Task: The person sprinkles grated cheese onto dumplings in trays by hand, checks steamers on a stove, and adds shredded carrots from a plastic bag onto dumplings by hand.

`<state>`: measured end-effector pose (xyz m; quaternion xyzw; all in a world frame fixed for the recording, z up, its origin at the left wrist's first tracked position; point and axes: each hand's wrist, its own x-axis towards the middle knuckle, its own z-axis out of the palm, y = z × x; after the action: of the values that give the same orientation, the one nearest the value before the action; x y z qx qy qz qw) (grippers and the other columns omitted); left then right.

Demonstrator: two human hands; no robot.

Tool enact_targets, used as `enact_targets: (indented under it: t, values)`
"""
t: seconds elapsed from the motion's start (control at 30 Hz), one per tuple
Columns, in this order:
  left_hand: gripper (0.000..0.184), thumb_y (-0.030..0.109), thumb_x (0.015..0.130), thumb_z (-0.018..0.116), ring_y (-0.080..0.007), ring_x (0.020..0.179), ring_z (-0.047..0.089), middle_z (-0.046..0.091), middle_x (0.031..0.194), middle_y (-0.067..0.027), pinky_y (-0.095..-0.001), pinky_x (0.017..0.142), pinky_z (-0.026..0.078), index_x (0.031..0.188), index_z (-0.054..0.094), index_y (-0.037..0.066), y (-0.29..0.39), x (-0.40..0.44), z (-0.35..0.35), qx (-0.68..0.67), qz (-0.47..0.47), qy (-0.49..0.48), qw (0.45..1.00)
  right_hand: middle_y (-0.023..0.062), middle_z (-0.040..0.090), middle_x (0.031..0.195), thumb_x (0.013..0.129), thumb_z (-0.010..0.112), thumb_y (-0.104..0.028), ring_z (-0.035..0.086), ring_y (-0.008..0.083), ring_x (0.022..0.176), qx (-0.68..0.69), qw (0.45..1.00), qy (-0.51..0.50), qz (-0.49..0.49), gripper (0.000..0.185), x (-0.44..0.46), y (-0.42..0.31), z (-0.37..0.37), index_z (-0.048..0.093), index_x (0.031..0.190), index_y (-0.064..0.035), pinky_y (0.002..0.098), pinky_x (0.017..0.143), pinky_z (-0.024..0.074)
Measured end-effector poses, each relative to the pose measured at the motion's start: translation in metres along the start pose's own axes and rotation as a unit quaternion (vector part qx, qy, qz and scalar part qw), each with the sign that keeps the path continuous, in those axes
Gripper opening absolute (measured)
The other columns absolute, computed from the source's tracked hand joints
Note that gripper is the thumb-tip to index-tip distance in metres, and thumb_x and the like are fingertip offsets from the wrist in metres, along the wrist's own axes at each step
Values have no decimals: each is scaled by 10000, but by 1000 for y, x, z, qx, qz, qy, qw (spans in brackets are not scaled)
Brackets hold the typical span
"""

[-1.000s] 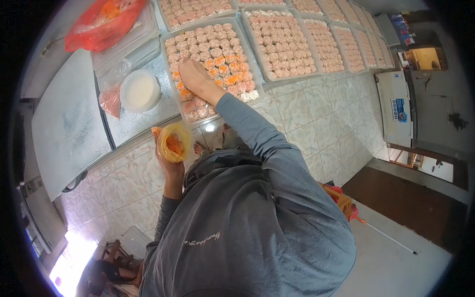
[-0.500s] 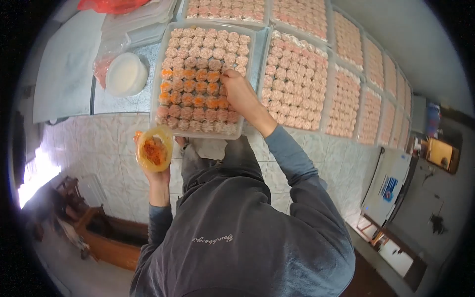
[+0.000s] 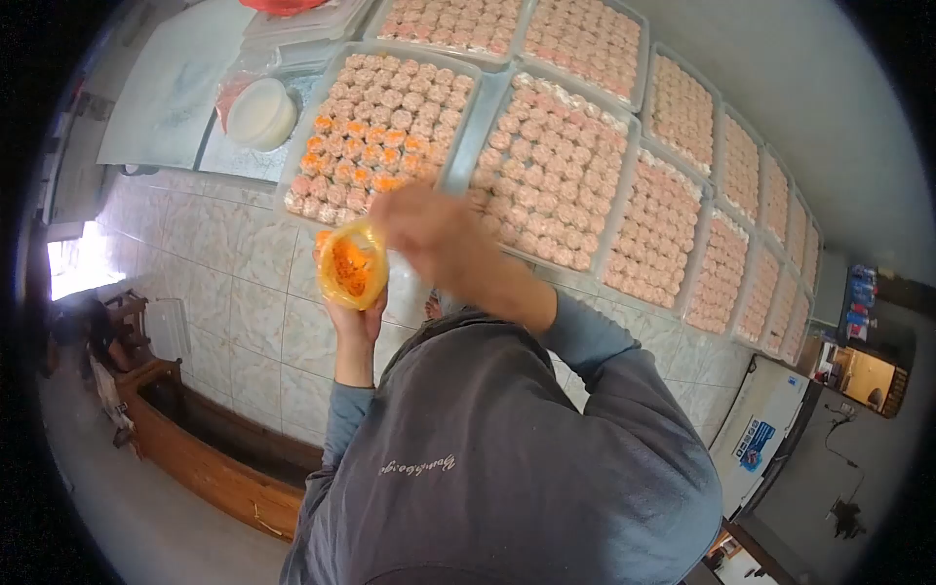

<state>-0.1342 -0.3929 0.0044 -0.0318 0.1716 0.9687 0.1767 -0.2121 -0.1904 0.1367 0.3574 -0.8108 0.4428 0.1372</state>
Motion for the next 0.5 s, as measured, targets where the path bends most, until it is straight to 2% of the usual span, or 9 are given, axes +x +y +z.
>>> enact_targets:
  t: [0.03,0.1,0.13,0.2,0.23,0.3,0.43,0.5]
  values:
    - [558,597,999,371,-168,916,633,630,1096,-50,-308,636,542,1228,543,118,-10,7,23,-3,-4,-7,1000,119,666,988,774,653,-74,632,305,821,-8,1000,1,1,169,-13,-14,4,664,934,-20,378,746,528]
    - [643,610,1014,280,-193,1000,614,624,1128,-80,-330,841,522,1279,515,74,-44,11,70,117,77,239,961,139,651,921,781,642,-71,628,323,815,0,960,-264,88,122,-46,-34,16,645,881,-3,398,721,512]
    - [701,608,1023,208,-214,1068,593,625,1150,-106,-343,976,453,1314,488,36,-53,5,71,103,42,214,970,139,651,921,781,642,-71,628,323,815,-2,959,-268,95,122,-62,-39,18,645,881,-3,398,721,512]
    - [703,611,1021,204,-215,1059,599,626,1151,-112,-343,960,465,1313,487,37,-74,-5,66,136,43,184,972,184,659,860,784,609,-61,655,342,814,-25,950,-246,192,93,-86,-42,20,658,810,14,413,708,526]
    - [706,614,1020,199,-216,1049,605,627,1151,-119,-342,943,476,1312,485,38,-82,-9,63,176,45,153,971,184,659,860,784,609,-61,655,342,814,-27,950,-242,196,93,-95,-42,20,658,810,14,413,708,526]
    - [704,612,1021,198,-219,1034,613,630,1137,-123,-343,931,484,1306,487,37,-93,-17,59,173,15,148,974,201,655,846,787,602,-88,652,362,794,26,964,-194,181,117,-117,-45,17,649,768,18,430,696,520]
    - [685,601,1025,222,-216,975,628,643,1080,-126,-343,883,508,1281,500,30,-108,-26,55,147,-43,137,979,182,627,803,766,659,-115,616,366,728,27,954,-189,233,133,-152,-46,18,621,762,13,434,649,482]
    - [676,597,1025,242,-214,975,629,644,1073,-123,-343,881,511,1274,504,27,-112,-20,53,197,-43,165,965,176,620,766,765,654,-102,613,359,708,33,968,-131,212,123,-157,-43,20,607,733,7,437,635,476]
